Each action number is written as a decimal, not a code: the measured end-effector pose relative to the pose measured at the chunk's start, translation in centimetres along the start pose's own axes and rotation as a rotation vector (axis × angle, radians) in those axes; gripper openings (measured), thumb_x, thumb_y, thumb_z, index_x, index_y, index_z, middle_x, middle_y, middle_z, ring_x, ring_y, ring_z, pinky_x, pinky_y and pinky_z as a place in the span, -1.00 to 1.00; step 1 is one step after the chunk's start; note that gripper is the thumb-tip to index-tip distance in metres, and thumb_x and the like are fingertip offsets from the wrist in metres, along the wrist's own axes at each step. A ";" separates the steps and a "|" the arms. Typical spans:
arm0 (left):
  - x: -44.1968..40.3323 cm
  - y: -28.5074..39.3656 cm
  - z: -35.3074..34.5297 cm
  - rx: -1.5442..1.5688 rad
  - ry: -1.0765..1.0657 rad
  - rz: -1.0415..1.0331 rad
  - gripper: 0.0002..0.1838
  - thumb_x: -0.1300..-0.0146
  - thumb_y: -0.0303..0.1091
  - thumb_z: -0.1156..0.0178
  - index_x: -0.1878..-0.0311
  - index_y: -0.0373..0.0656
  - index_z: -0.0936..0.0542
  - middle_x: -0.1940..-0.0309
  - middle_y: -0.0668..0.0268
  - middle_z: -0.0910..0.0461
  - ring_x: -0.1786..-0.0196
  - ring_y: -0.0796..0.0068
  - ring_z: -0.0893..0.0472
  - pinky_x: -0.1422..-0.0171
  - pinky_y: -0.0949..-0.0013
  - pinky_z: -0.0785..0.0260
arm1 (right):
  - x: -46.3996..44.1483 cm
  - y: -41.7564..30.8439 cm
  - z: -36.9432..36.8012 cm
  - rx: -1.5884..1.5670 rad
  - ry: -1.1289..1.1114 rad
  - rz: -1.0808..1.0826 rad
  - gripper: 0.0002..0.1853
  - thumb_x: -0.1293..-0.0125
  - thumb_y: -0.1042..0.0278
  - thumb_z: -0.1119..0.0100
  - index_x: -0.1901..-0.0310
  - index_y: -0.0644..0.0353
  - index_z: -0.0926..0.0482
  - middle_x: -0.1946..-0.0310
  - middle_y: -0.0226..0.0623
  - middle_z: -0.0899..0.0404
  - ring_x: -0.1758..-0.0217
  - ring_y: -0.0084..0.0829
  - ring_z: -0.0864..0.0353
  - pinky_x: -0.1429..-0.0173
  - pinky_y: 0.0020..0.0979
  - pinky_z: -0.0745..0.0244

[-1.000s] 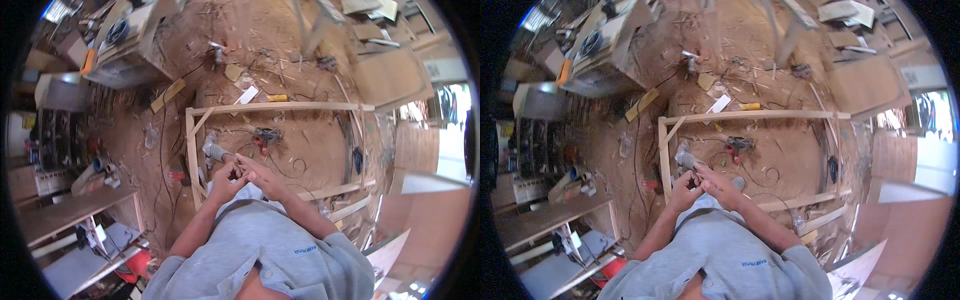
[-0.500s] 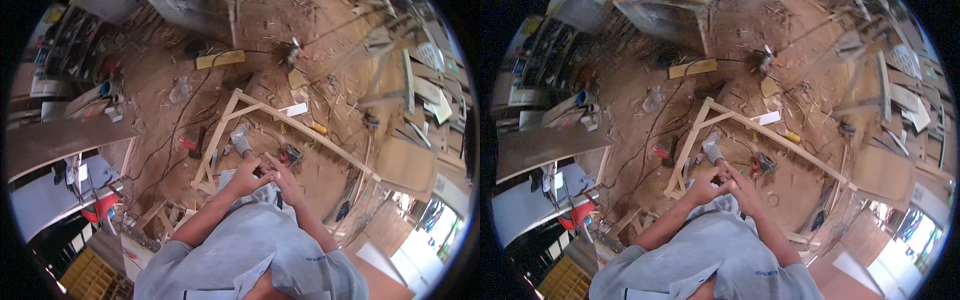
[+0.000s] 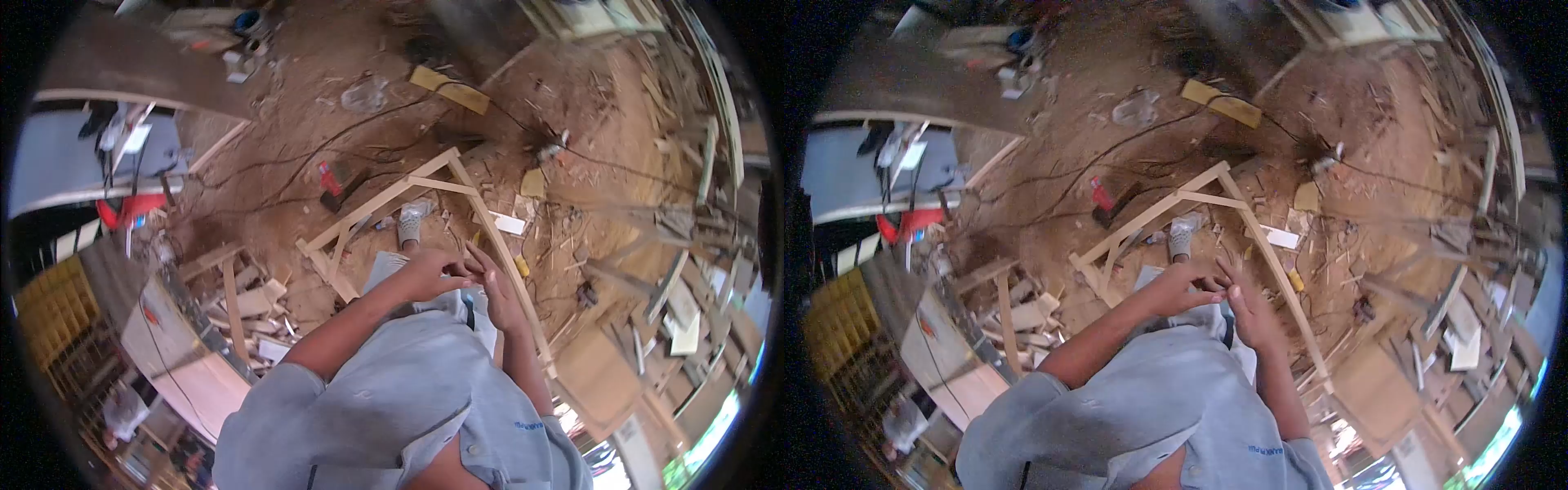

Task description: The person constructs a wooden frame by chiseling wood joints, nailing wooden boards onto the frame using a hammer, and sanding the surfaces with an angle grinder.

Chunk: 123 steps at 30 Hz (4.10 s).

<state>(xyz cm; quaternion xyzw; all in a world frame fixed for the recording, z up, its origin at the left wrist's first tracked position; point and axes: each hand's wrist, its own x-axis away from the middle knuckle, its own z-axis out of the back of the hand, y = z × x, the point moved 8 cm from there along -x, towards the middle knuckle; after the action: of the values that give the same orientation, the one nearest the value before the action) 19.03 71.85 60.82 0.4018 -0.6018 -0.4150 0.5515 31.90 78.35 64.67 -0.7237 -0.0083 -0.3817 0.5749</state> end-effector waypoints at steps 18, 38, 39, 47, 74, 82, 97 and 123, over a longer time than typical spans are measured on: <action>4.0 0.5 5.9 0.056 0.288 -0.046 -0.65 -0.32 -0.16 -0.45 -0.01 -0.20 -0.69 0.13 0.11 -0.78 0.08 0.21 -0.75 -0.07 0.20 -0.57 | -4.8 -5.7 -4.9 0.518 -0.242 0.179 -0.31 -0.76 -0.11 0.25 -0.60 0.34 -0.26 -0.29 -0.05 -0.63 -0.42 -0.22 -0.56 -0.54 -0.18 -0.34; -7.0 9.0 5.0 -0.044 0.181 -0.061 -0.70 -0.28 -0.21 -0.51 0.09 -0.22 -0.73 0.19 0.24 -0.75 0.07 0.47 -0.70 -0.08 0.29 -0.54 | -4.1 -13.2 5.4 0.427 -0.172 0.203 -0.28 -0.72 -0.19 0.20 -0.62 0.22 -0.22 -0.51 0.07 -0.42 -0.57 -0.02 -0.43 -0.58 -0.16 -0.31; -8.0 9.6 5.2 -0.054 0.198 -0.026 -0.71 -0.28 -0.22 -0.51 0.08 -0.22 -0.73 0.19 0.24 -0.75 0.07 0.48 -0.69 -0.08 0.30 -0.54 | -5.0 -13.3 6.7 0.434 -0.193 0.228 -0.28 -0.72 -0.19 0.19 -0.62 0.22 -0.23 -0.51 0.08 -0.43 -0.55 -0.02 -0.45 -0.57 -0.16 -0.33; -28.1 16.1 3.8 -0.076 0.342 -0.068 -0.75 -0.36 -0.29 -0.44 0.10 -0.31 -0.70 0.19 0.28 -0.75 0.14 0.52 -0.68 -0.05 0.35 -0.53 | -14.7 -16.3 26.1 0.409 -0.227 0.297 -0.32 -0.70 -0.15 0.10 -0.62 0.15 -0.27 -0.39 0.08 -0.55 -0.43 0.01 -0.58 -0.48 -0.16 -0.43; -62.9 25.4 -8.3 -0.280 0.163 -0.086 -0.84 -0.35 -0.48 -0.39 0.07 -0.29 -0.66 0.22 0.30 -0.72 0.15 0.59 -0.66 -0.02 0.41 -0.54 | -18.8 -16.8 62.0 0.126 0.183 0.287 -0.32 -0.64 -0.21 0.08 -0.51 0.19 -0.40 -0.29 0.10 -0.63 -0.30 0.07 -0.67 -0.36 -0.13 -0.55; -64.4 25.6 -8.4 -0.070 0.076 -0.032 -0.87 -0.32 -0.56 -0.38 0.20 -0.22 -0.58 0.23 0.33 -0.69 0.18 0.60 -0.66 0.05 0.42 -0.54 | -19.2 -18.5 63.1 0.169 0.005 0.208 -0.32 -0.64 -0.24 0.08 -0.51 0.11 -0.43 -0.12 0.00 -0.72 -0.16 -0.04 -0.74 -0.28 -0.15 -0.56; -89.0 33.5 -8.0 -0.160 -0.249 0.018 -0.81 -0.24 -0.46 -0.55 0.25 -0.22 -0.67 0.35 0.42 -0.68 0.23 0.65 -0.61 0.09 0.45 -0.50 | -19.7 -18.8 86.2 -0.406 0.725 0.318 -0.47 -0.71 0.03 0.04 -0.49 0.20 -0.47 0.25 -0.22 -0.78 0.09 -0.43 -0.76 -0.18 -0.24 -0.64; -142.0 47.3 -35.7 -0.551 -0.405 -0.061 -0.73 -0.50 -0.29 -0.36 0.25 -0.33 -0.75 0.40 0.34 -0.74 0.32 0.61 -0.66 0.16 0.46 -0.51 | 8.1 14.0 151.9 -0.581 2.418 -0.164 -0.48 -0.40 0.01 -0.38 -0.11 0.37 -0.65 0.10 -0.01 -0.77 0.07 -0.18 -0.76 -0.10 -0.23 -0.60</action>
<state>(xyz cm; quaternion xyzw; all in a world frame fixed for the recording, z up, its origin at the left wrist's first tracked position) 63.16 219.28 60.18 0.1649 -0.5520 -0.6497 0.4960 126.48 197.51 50.42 -0.0066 0.5651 -0.8250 0.0073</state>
